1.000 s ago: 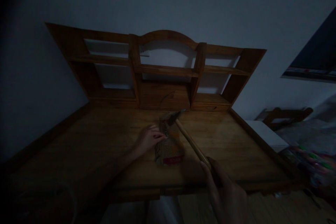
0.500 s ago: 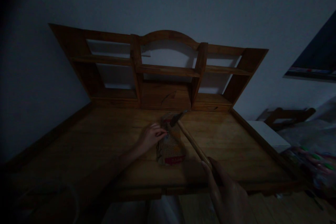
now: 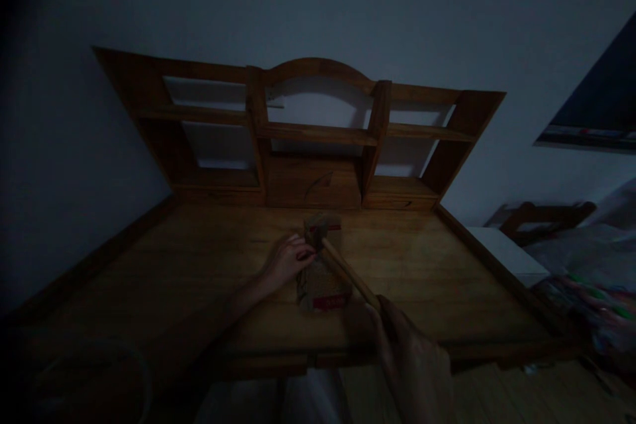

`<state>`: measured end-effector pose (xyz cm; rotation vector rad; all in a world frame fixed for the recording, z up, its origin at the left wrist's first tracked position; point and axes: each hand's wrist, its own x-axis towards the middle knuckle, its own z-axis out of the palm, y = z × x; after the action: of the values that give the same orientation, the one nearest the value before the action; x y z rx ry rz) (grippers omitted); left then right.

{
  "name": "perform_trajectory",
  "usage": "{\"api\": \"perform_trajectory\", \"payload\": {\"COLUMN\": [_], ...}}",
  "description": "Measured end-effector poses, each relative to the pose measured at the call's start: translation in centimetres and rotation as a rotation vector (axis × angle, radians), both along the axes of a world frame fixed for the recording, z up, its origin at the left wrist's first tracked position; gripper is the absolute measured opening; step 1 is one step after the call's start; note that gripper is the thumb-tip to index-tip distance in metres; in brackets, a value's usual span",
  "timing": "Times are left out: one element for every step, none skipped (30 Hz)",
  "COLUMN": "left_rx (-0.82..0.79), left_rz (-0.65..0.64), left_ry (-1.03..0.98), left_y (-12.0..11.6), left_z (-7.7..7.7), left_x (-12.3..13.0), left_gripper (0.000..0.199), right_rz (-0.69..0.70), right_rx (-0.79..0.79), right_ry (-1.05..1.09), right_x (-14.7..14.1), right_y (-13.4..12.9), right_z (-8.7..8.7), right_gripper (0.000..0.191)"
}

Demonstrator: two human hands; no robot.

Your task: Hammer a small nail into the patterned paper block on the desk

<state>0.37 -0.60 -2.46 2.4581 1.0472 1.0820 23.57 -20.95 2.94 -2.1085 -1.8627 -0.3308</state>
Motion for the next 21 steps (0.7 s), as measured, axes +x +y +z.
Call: {"api": "perform_trajectory", "payload": {"left_rx": [-0.003, -0.006, -0.007, -0.006, -0.003, 0.003, 0.013, 0.028, 0.049, 0.073, 0.099, 0.123, 0.146, 0.165, 0.179, 0.186, 0.187, 0.181, 0.173, 0.163, 0.156], "left_rz": [0.003, 0.006, 0.009, 0.013, 0.017, 0.025, 0.038, 0.052, 0.058, 0.047, 0.021, -0.018, -0.063, -0.103, -0.128, -0.140, -0.141, -0.141, -0.137, -0.134, -0.132], "left_ry": [0.003, 0.004, 0.004, 0.003, 0.002, -0.002, -0.015, -0.033, -0.053, -0.064, -0.060, -0.040, -0.005, 0.037, 0.075, 0.102, 0.116, 0.121, 0.114, 0.098, 0.078], "left_y": [0.0, 0.0, 0.0, 0.0, 0.0, -0.1, -0.1, -0.3, -0.4, -0.6, -0.8, -1.0, -1.1, -1.2, -1.3, -1.3, -1.2, -1.1, -1.1, -1.0, -0.9], "left_z": [0.0, 0.1, 0.2, 0.3, 0.5, 0.7, 1.0, 1.3, 1.5, 1.7, 1.9, 1.9, 1.9, 1.8, 1.7, 1.6, 1.5, 1.3, 1.3, 1.2, 1.2], "left_x": [0.0, 0.0, 0.0, -0.1, -0.1, -0.2, -0.3, -0.4, -0.5, -0.7, -0.8, -1.0, -1.1, -1.1, -1.2, -1.2, -1.2, -1.2, -1.2, -1.1, -1.1], "left_gripper": [0.010, 0.010, 0.010, 0.011, 0.011, 0.012, 0.013, 0.014, 0.016, 0.020, 0.025, 0.031, 0.035, 0.038, 0.038, 0.038, 0.037, 0.036, 0.036, 0.035, 0.035], "right_rz": [0.007, 0.028, 0.040, 0.040, 0.029, 0.005, -0.030, -0.073, -0.105, -0.120, -0.128, -0.126, -0.122, -0.124, -0.132, -0.148, -0.163, -0.174, -0.175, -0.169, -0.166], "right_rx": [0.008, 0.011, 0.018, 0.032, 0.051, 0.075, 0.092, 0.105, 0.111, 0.112, 0.114, 0.119, 0.128, 0.137, 0.132, 0.118, 0.100, 0.082, 0.066, 0.052, 0.043], "right_ry": [0.006, 0.023, 0.049, 0.083, 0.127, 0.180, 0.237, 0.292, 0.342, 0.385, 0.420, 0.445, 0.462, 0.468, 0.466, 0.459, 0.454, 0.454, 0.460, 0.473, 0.489], "right_x": [0.2, 0.4, 0.6, 0.8, 0.9, 1.0, 1.0, 1.0, 1.0, 1.0, 1.1, 1.2, 1.4, 1.7, 2.0, 2.4, 2.7, 2.9, 3.1, 3.3, 3.4], "right_y": [-0.1, -0.2, -0.3, -0.3, -0.4, -0.5, -0.5, -0.6, -0.6, -0.6, -0.6, -0.6, -0.5, -0.5, -0.4, -0.4, -0.3, -0.4, -0.4, -0.5, -0.6], "right_z": [-0.1, -0.2, -0.2, -0.2, -0.2, -0.2, -0.2, -0.1, -0.1, -0.1, -0.1, -0.2, -0.3, -0.4, -0.6, -0.7, -0.9, -1.0, -1.0, -1.1, -1.1], "right_gripper": [0.040, 0.040, 0.040, 0.040, 0.040, 0.040, 0.040, 0.041, 0.042, 0.043, 0.044, 0.045, 0.046, 0.046, 0.047, 0.048, 0.048, 0.048, 0.048, 0.048, 0.048]}}
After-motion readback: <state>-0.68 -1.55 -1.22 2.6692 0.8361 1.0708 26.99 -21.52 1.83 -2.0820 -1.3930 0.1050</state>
